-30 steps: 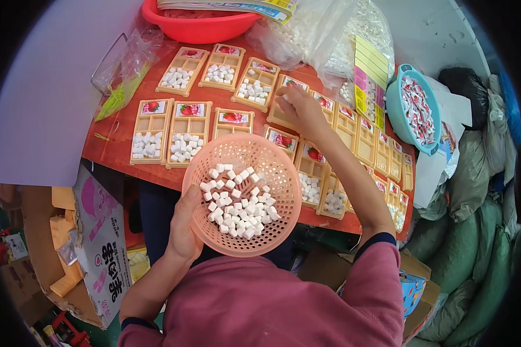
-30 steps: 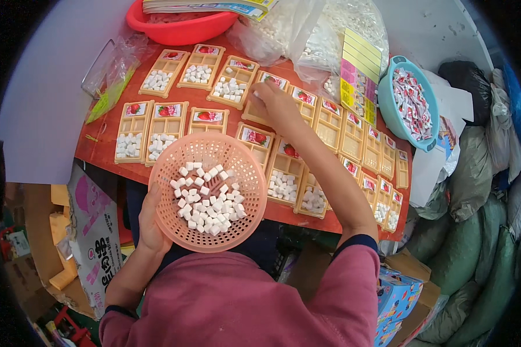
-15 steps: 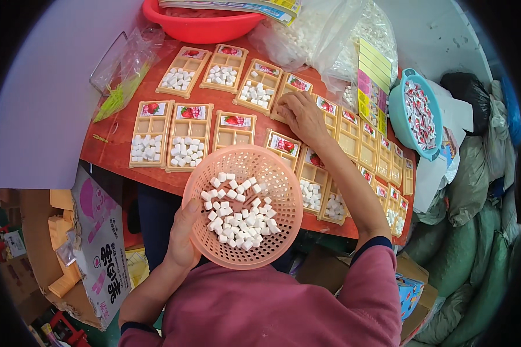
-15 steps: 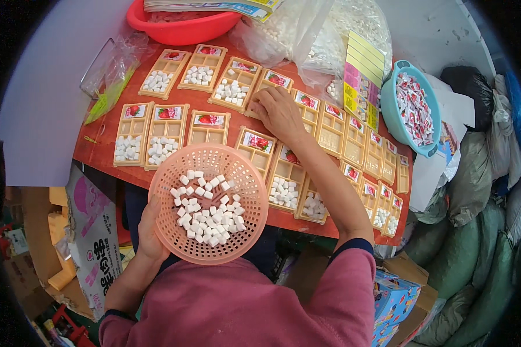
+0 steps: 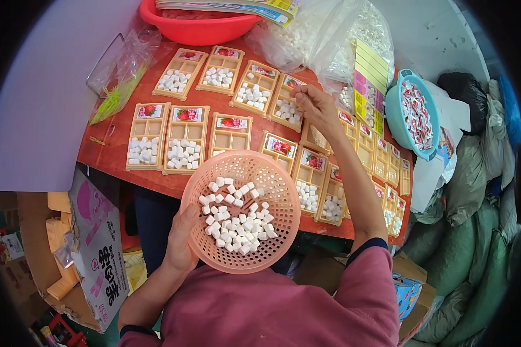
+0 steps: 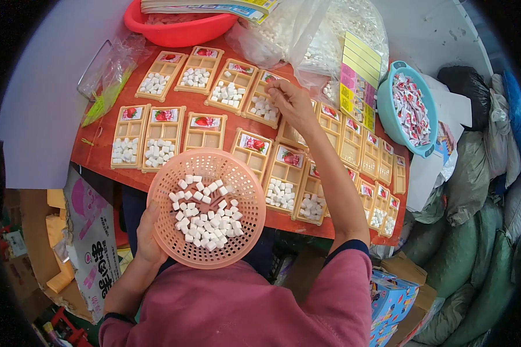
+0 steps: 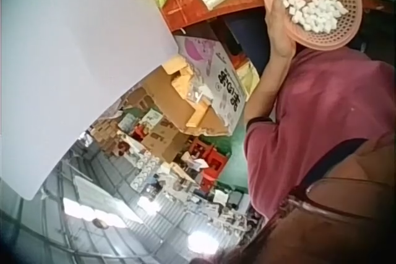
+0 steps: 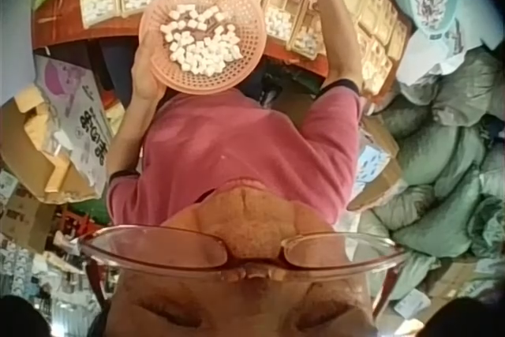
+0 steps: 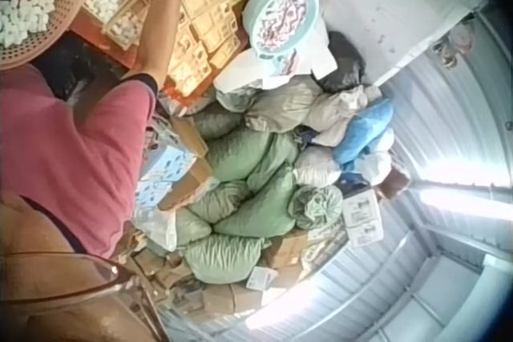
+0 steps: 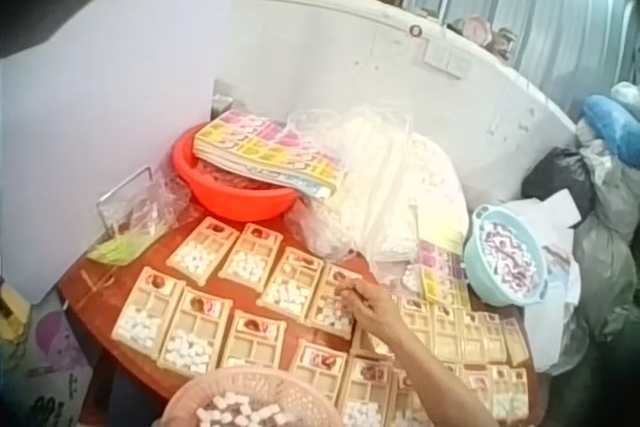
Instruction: Packaging small white items into individual compartments of plastic trays.
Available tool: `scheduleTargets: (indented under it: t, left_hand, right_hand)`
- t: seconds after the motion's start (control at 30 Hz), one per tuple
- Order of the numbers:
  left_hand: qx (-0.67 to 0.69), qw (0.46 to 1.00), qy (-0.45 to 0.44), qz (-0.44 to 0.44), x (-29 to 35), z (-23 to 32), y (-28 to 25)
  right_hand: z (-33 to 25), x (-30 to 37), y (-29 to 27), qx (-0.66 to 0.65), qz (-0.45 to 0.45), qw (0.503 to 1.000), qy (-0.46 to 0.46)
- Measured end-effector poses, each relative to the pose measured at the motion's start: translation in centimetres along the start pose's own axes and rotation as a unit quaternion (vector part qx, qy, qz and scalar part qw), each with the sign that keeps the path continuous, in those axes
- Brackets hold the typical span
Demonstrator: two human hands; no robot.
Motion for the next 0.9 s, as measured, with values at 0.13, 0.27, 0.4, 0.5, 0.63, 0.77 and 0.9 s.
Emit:
scheduleTargets:
  t: [0.13, 0.27, 0.4, 0.5, 0.63, 0.77, 0.9]
  left_hand:
    - [-0.006, 1.000, -0.003, -0.009, 0.0, 0.0, -0.2]
    - [-0.009, 1.000, -0.011, -0.009, 0.0, -0.5, -0.3]
    - [-0.010, 1.000, -0.012, -0.012, 0.2, -0.6, -0.1]
    - [-0.012, 1.000, -0.007, -0.013, 0.3, -0.5, -0.2]
    - [-0.015, 1.000, -0.011, -0.012, 0.3, -0.8, -0.3]
    - [-0.012, 1.000, -0.023, -0.013, 0.4, -1.2, -0.1]
    - [-0.008, 1.000, -0.021, -0.014, 0.5, -1.1, -0.4]
  right_hand:
    - [-0.8, 0.4, -0.4, 0.093, -0.051, 0.993, -0.052]
    - [-1.8, 0.6, 0.8, 0.170, -0.086, 0.972, -0.137]
    - [-1.7, 0.9, -0.3, 0.152, -0.053, 0.982, -0.095]
    - [-2.0, 1.1, -1.6, 0.132, -0.005, 0.990, -0.053]
    - [-2.5, 1.7, -0.2, 0.183, -0.078, 0.974, -0.109]
    - [-2.1, 1.9, 0.2, 0.246, -0.045, 0.960, -0.126]
    - [-2.4, 1.9, -1.5, 0.235, -0.015, 0.967, -0.095]
Point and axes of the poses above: each hand's wrist, its own x-axis away from the middle knuckle, its own y-axis out of the palm, z = x × y, the point moved 5 cm from there along -x, towards the middle knuckle, and after that the axes turned 12 degrees about -y, right-handed, at the moved point
